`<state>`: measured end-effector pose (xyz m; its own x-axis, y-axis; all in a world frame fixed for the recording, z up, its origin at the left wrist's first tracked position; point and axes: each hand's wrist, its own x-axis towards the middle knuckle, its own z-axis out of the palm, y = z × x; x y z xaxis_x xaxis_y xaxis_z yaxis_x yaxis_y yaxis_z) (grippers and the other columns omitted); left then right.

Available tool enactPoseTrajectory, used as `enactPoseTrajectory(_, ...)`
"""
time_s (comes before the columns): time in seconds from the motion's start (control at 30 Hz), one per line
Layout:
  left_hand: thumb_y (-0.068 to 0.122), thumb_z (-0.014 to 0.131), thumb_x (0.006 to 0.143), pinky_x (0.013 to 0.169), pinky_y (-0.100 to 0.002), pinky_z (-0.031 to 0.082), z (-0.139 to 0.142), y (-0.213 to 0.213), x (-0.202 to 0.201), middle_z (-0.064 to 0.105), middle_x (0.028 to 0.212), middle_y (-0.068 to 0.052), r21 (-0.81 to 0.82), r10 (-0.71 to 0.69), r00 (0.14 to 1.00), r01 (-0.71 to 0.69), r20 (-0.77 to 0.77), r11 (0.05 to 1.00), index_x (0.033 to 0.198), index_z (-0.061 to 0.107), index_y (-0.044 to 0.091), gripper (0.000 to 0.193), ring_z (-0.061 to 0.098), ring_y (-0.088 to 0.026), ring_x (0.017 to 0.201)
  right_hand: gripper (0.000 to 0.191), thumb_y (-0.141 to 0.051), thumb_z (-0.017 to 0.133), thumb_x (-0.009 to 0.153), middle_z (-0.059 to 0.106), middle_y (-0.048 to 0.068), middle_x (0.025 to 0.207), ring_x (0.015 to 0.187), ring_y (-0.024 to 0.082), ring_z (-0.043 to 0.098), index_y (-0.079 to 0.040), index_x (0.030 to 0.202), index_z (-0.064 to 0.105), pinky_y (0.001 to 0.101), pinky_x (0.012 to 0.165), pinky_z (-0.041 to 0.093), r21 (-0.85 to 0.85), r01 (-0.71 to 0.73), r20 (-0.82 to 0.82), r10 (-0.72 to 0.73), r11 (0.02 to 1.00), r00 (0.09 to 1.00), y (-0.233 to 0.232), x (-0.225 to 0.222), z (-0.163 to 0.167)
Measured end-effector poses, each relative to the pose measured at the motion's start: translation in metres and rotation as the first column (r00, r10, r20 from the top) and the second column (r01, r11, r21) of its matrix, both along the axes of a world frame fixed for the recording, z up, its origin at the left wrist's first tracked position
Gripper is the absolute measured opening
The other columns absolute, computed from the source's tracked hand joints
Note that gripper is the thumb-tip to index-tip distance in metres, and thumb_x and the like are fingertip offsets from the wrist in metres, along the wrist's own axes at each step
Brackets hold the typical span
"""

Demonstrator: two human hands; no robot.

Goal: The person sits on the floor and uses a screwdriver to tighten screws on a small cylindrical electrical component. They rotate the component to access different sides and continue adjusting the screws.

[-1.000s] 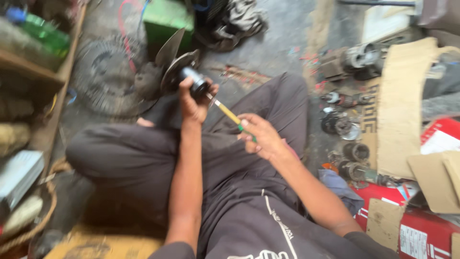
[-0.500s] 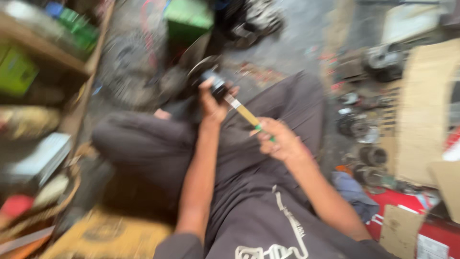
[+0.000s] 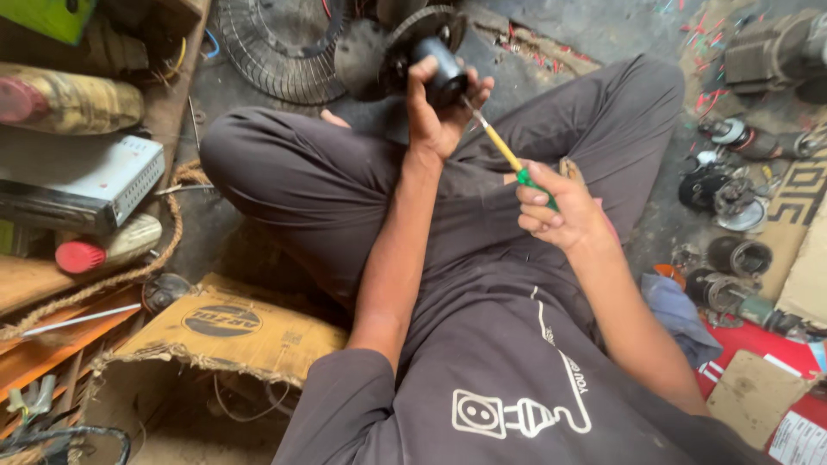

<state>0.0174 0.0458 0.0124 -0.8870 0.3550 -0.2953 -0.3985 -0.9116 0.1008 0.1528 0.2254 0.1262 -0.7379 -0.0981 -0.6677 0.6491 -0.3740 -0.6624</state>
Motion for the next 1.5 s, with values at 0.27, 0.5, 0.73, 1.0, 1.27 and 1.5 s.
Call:
enactPoseTrajectory(0.27, 0.044, 0.069, 0.086, 0.081, -0.045, 0.065, -0.004, -0.005, 0.003, 0.07, 0.09, -0.017, -0.071, 0.019, 1.0, -0.019, 0.004, 0.997, 0.104, 0.06, -0.002, 0.05, 0.075, -0.036, 0.088, 0.028, -0.015, 0.071, 0.098, 0.064, 0.001, 0.086, 0.075, 0.016, 0.06, -0.006, 0.124, 0.062, 0.031, 0.068, 0.048, 0.833, 0.163, -0.478, 0.539, 0.528, 0.694, -0.026, 0.019, 0.006)
enactPoseTrajectory(0.5, 0.044, 0.067, 0.087, 0.077, -0.043, 0.065, -0.006, -0.004, 0.006, 0.071, 0.088, -0.016, -0.129, 0.022, 0.998, -0.029, -0.055, 0.991, 0.104, 0.061, -0.001, 0.048, 0.075, -0.034, 0.083, 0.028, -0.012, 0.069, 0.099, 0.065, 0.002, 0.09, 0.079, 0.015, 0.062, -0.007, 0.125, 0.06, 0.0305, 0.071, 0.049, 0.605, 0.005, -0.388, 0.29, 0.796, 0.875, -0.022, 0.012, 0.009)
enactPoseTrajectory(0.73, 0.046, 0.065, 0.091, 0.083, -0.041, 0.064, 0.004, -0.008, 0.01, 0.069, 0.091, -0.016, -0.015, 0.045, 0.992, -0.047, -0.118, 0.999, 0.104, 0.06, -0.002, 0.05, 0.075, -0.032, 0.088, 0.028, -0.01, 0.068, 0.099, 0.066, 0.003, 0.095, 0.083, 0.015, 0.063, -0.007, 0.126, 0.057, 0.03, 0.074, 0.051, 0.116, -0.035, -0.177, 0.055, 0.993, 0.983, -0.015, 0.009, 0.007)
enactPoseTrajectory(1.0, 0.043, 0.065, 0.093, 0.085, -0.041, 0.064, 0.001, -0.006, 0.012, 0.069, 0.094, -0.016, -0.063, 0.057, 0.975, -0.072, -0.213, 0.995, 0.107, 0.06, -0.002, 0.048, 0.075, -0.032, 0.09, 0.022, -0.012, 0.065, 0.106, 0.065, 0.007, 0.094, 0.083, 0.019, 0.065, -0.012, 0.126, 0.058, 0.0314, 0.074, 0.052, 0.89, 0.301, -0.456, 0.691, 0.343, 0.561, -0.033, 0.026, 0.003)
enactPoseTrajectory(1.27, 0.044, 0.067, 0.091, 0.081, -0.041, 0.064, -0.002, -0.003, 0.014, 0.07, 0.094, -0.017, -0.073, 0.045, 0.988, -0.057, -0.15, 0.996, 0.109, 0.06, -0.002, 0.05, 0.076, -0.031, 0.087, 0.032, -0.01, 0.07, 0.099, 0.06, 0.001, 0.086, 0.051, 0.006, 0.037, -0.011, 0.129, 0.056, 0.0262, 0.047, 0.032, -0.049, -0.028, -0.091, 0.023, 0.998, 0.996, -0.006, 0.019, -0.015)
enactPoseTrajectory(1.5, 0.044, 0.068, 0.088, 0.072, -0.039, 0.064, -0.008, 0.001, 0.011, 0.071, 0.091, -0.017, -0.182, 0.056, 0.996, -0.067, -0.064, 0.981, 0.107, 0.06, 0.0, 0.049, 0.075, -0.03, 0.079, 0.03, -0.007, 0.07, 0.103, 0.057, 0.003, 0.087, 0.058, 0.005, 0.037, -0.003, 0.133, 0.064, 0.0289, 0.051, 0.027, 0.486, -0.009, -0.245, 0.146, 0.874, 0.958, -0.007, 0.024, -0.033)
